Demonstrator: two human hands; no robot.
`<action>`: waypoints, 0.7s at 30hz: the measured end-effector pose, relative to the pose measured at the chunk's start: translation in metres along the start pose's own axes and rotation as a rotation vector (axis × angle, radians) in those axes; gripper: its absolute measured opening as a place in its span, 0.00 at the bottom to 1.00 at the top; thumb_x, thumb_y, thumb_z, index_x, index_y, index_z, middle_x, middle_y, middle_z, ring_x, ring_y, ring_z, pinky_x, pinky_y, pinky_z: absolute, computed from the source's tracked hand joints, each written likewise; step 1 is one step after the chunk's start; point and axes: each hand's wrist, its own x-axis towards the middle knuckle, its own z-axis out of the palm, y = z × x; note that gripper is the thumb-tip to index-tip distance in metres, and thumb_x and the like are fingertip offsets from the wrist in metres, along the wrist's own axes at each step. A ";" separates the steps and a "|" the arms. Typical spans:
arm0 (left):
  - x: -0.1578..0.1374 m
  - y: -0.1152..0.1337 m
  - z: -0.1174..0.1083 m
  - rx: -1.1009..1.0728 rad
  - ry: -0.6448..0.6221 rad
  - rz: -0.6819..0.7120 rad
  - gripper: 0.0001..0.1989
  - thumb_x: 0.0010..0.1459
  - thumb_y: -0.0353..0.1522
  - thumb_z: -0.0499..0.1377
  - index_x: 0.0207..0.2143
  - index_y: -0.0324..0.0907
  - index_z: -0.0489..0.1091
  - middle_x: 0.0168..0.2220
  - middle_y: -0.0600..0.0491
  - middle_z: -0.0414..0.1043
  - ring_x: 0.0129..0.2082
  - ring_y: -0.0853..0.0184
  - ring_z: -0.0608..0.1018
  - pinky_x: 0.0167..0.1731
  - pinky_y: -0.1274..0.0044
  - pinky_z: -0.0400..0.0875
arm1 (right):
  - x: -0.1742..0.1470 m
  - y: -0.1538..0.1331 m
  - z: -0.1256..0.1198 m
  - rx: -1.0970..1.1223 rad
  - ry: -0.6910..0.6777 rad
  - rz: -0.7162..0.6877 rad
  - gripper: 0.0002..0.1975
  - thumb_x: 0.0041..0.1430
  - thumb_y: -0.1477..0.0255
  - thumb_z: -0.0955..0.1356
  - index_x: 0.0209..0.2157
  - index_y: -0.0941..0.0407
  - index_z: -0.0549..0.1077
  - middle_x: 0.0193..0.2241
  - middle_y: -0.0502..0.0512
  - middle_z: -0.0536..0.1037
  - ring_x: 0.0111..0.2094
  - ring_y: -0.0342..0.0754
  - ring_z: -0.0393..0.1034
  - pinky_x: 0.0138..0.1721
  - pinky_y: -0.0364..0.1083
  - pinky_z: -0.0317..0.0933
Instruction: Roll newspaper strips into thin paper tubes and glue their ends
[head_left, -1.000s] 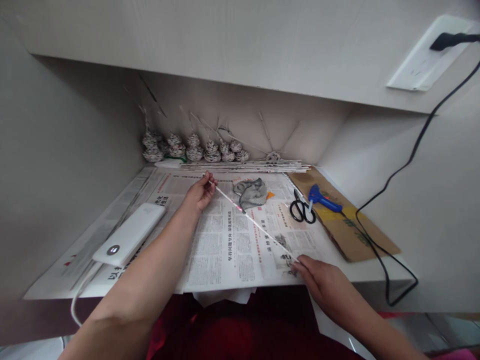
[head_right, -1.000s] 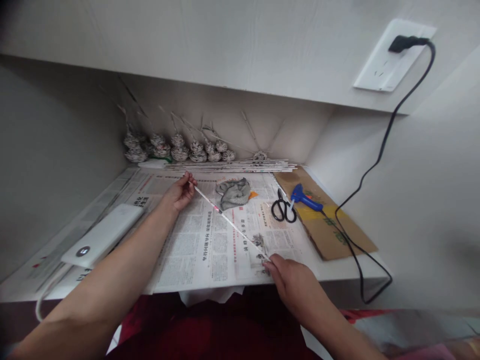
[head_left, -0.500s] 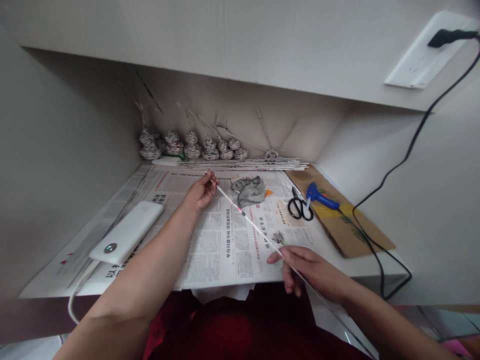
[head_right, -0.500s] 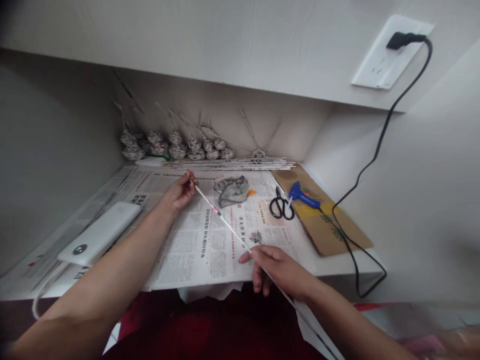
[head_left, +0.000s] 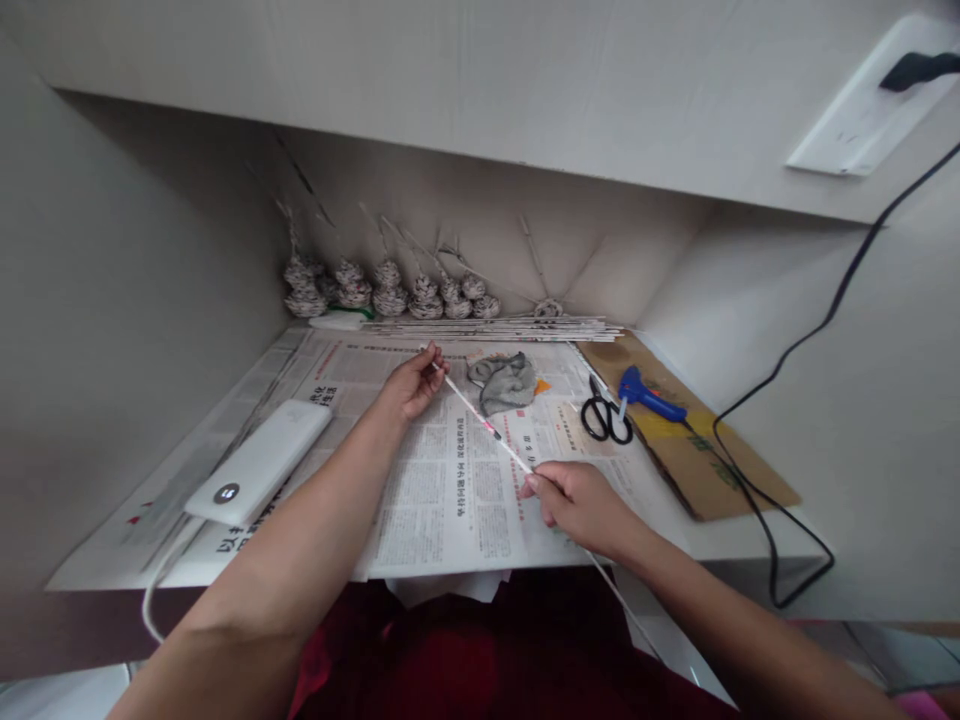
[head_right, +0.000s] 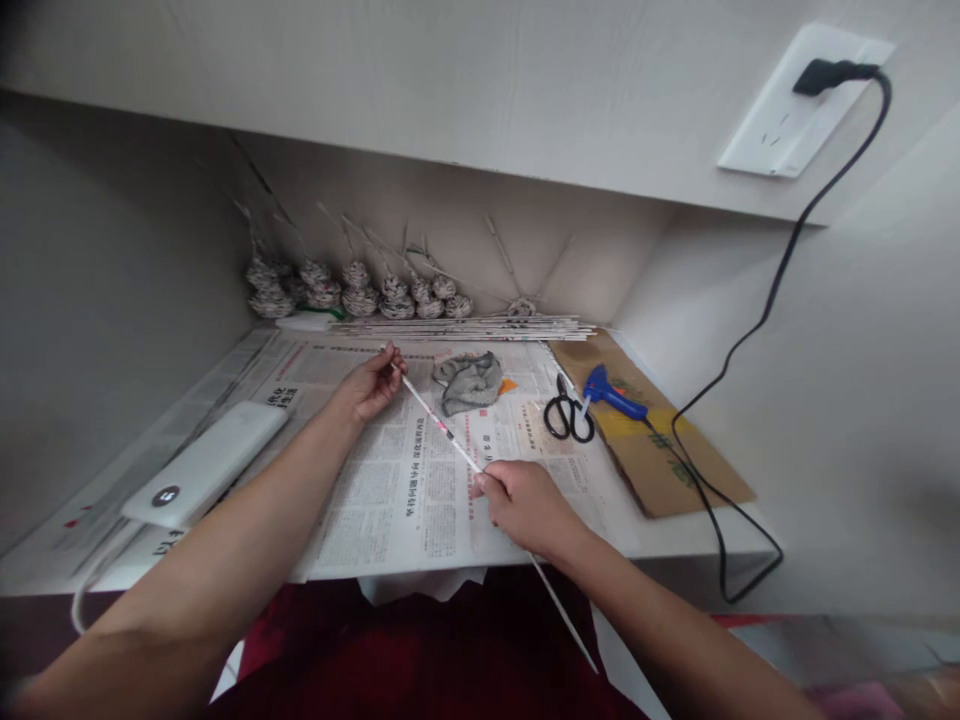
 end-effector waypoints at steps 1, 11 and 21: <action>0.000 0.000 0.000 -0.001 0.003 0.002 0.08 0.58 0.28 0.55 0.27 0.35 0.68 0.20 0.54 0.68 0.20 0.74 0.75 0.16 0.88 0.70 | 0.000 0.001 0.001 -0.012 0.016 -0.011 0.16 0.60 0.62 0.60 0.29 0.55 0.74 0.18 0.49 0.72 0.19 0.42 0.62 0.24 0.42 0.52; 0.001 0.001 -0.001 -0.003 0.020 -0.001 0.07 0.58 0.28 0.55 0.27 0.35 0.68 0.20 0.53 0.68 0.20 0.73 0.75 0.16 0.88 0.70 | 0.002 -0.002 0.006 -0.101 0.054 -0.109 0.16 0.62 0.64 0.58 0.25 0.54 0.68 0.19 0.49 0.71 0.22 0.44 0.64 0.26 0.42 0.51; 0.008 0.009 -0.007 -0.047 0.073 0.043 0.09 0.60 0.28 0.53 0.27 0.35 0.67 0.18 0.55 0.68 0.19 0.74 0.74 0.15 0.88 0.69 | -0.040 0.024 -0.011 -0.406 0.026 -0.075 0.18 0.62 0.58 0.57 0.26 0.54 0.63 0.22 0.52 0.71 0.25 0.46 0.63 0.27 0.44 0.47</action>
